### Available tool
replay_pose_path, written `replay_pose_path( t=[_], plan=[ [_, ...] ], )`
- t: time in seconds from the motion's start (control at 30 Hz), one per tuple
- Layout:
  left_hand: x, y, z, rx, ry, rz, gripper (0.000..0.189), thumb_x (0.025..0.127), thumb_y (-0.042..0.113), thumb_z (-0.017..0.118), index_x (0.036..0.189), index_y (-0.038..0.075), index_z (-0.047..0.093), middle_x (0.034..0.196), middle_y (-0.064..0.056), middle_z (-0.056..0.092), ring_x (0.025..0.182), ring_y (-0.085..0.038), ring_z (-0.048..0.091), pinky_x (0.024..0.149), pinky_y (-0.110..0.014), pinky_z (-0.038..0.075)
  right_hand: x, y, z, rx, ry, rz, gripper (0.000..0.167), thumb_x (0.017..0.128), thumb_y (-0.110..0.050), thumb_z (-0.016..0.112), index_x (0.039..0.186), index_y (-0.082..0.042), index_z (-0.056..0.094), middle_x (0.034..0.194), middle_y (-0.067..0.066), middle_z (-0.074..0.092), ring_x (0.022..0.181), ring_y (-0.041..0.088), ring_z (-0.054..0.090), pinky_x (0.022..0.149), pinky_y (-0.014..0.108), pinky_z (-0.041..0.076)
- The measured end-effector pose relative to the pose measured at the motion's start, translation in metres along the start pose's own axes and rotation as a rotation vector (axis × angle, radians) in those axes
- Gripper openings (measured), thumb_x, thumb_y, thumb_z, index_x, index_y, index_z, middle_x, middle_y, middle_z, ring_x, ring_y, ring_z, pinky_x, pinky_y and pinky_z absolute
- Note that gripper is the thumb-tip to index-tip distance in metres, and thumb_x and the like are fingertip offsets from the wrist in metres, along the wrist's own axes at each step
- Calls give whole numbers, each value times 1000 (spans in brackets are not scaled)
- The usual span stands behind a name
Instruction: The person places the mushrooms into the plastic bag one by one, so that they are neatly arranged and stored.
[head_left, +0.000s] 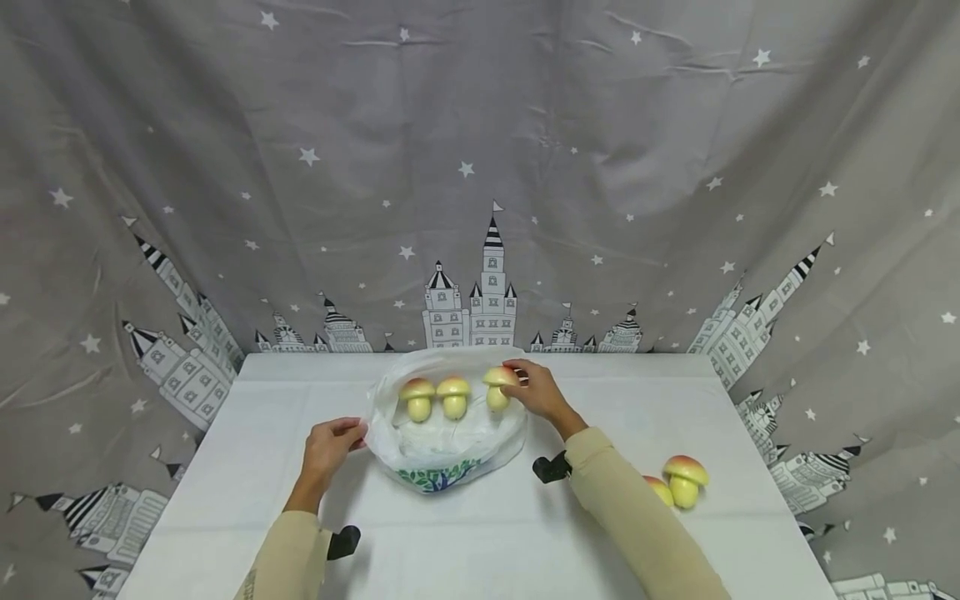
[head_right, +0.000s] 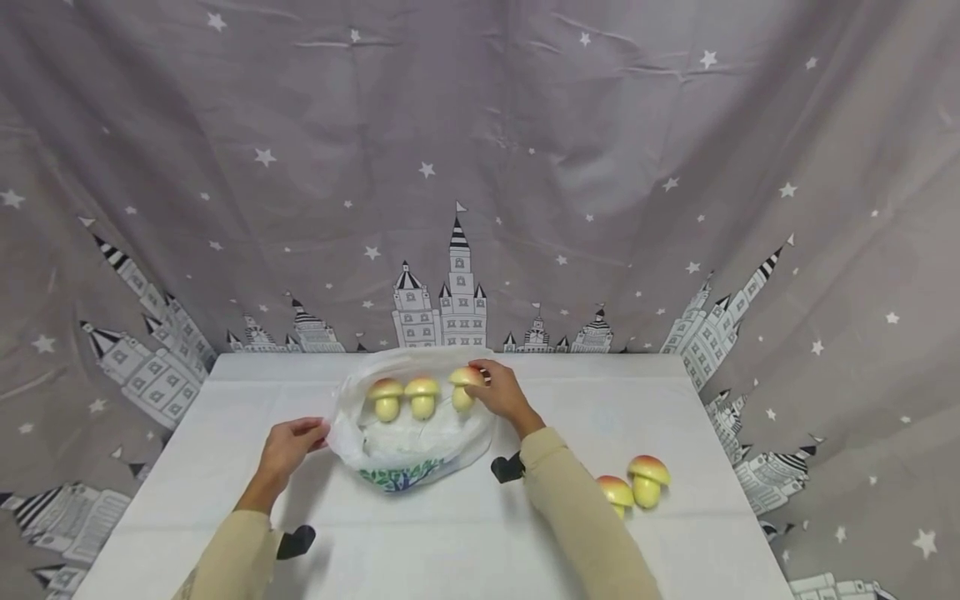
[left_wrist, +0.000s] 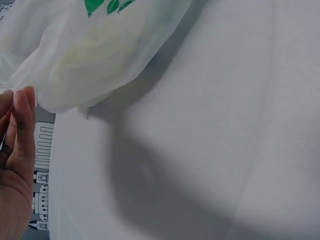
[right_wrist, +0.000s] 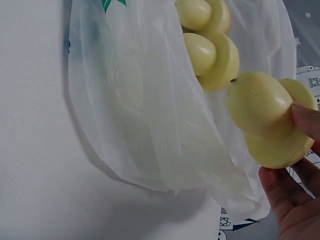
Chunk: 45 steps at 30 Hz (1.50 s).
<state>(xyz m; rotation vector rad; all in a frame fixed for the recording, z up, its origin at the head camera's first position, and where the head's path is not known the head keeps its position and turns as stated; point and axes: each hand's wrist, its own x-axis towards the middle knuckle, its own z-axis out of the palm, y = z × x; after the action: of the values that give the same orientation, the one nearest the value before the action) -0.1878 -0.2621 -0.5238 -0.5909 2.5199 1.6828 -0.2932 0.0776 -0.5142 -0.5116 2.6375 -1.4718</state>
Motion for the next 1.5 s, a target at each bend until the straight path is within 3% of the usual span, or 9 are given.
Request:
replay_pose_path(
  t=[0.13, 0.37, 0.67, 1.07, 1.33, 1.5],
  plan=[
    [0, 0, 1, 1, 5, 1, 33, 94, 10, 60, 118, -12, 60, 104, -23, 66, 72, -8, 64, 84, -39, 56, 4, -1, 7, -24, -25, -11, 48, 85, -3, 68, 131, 4, 53, 127, 21, 57, 109, 35, 59, 94, 42, 50],
    [2, -3, 1, -3, 13, 2, 32, 94, 10, 61, 117, -12, 61, 103, -22, 67, 73, -9, 65, 78, -32, 57, 12, -2, 18, -125, -83, -20, 47, 86, -3, 67, 130, 4, 53, 128, 20, 56, 111, 32, 55, 96, 43, 47],
    [2, -4, 1, -7, 21, 6, 31, 93, 10, 61, 117, -11, 61, 102, -22, 67, 72, -9, 65, 79, -33, 57, 17, -4, 25, -225, -133, 15, 46, 89, -5, 65, 132, 4, 52, 130, 20, 53, 122, 33, 49, 106, 44, 39],
    [1, -2, 2, -19, 24, 7, 31, 93, 9, 61, 116, -12, 61, 103, -23, 66, 71, -7, 64, 72, -24, 57, 22, 1, 33, -324, -150, 21, 45, 88, -7, 66, 130, 4, 55, 126, 19, 58, 117, 33, 53, 103, 44, 42],
    [2, -5, 3, -37, 33, 12, 29, 93, 6, 61, 115, -12, 61, 103, -23, 65, 72, -8, 64, 81, -38, 57, 23, 8, 37, -314, -146, 38, 45, 88, -5, 63, 131, 4, 54, 129, 20, 56, 121, 34, 51, 105, 44, 41],
    [2, -5, 3, -40, 36, 5, 30, 92, 6, 61, 115, -13, 61, 103, -23, 65, 72, -8, 64, 81, -38, 57, 22, 12, 37, -311, -140, 34, 45, 87, -5, 63, 130, 4, 54, 128, 21, 56, 121, 35, 51, 105, 44, 40]
  ],
)
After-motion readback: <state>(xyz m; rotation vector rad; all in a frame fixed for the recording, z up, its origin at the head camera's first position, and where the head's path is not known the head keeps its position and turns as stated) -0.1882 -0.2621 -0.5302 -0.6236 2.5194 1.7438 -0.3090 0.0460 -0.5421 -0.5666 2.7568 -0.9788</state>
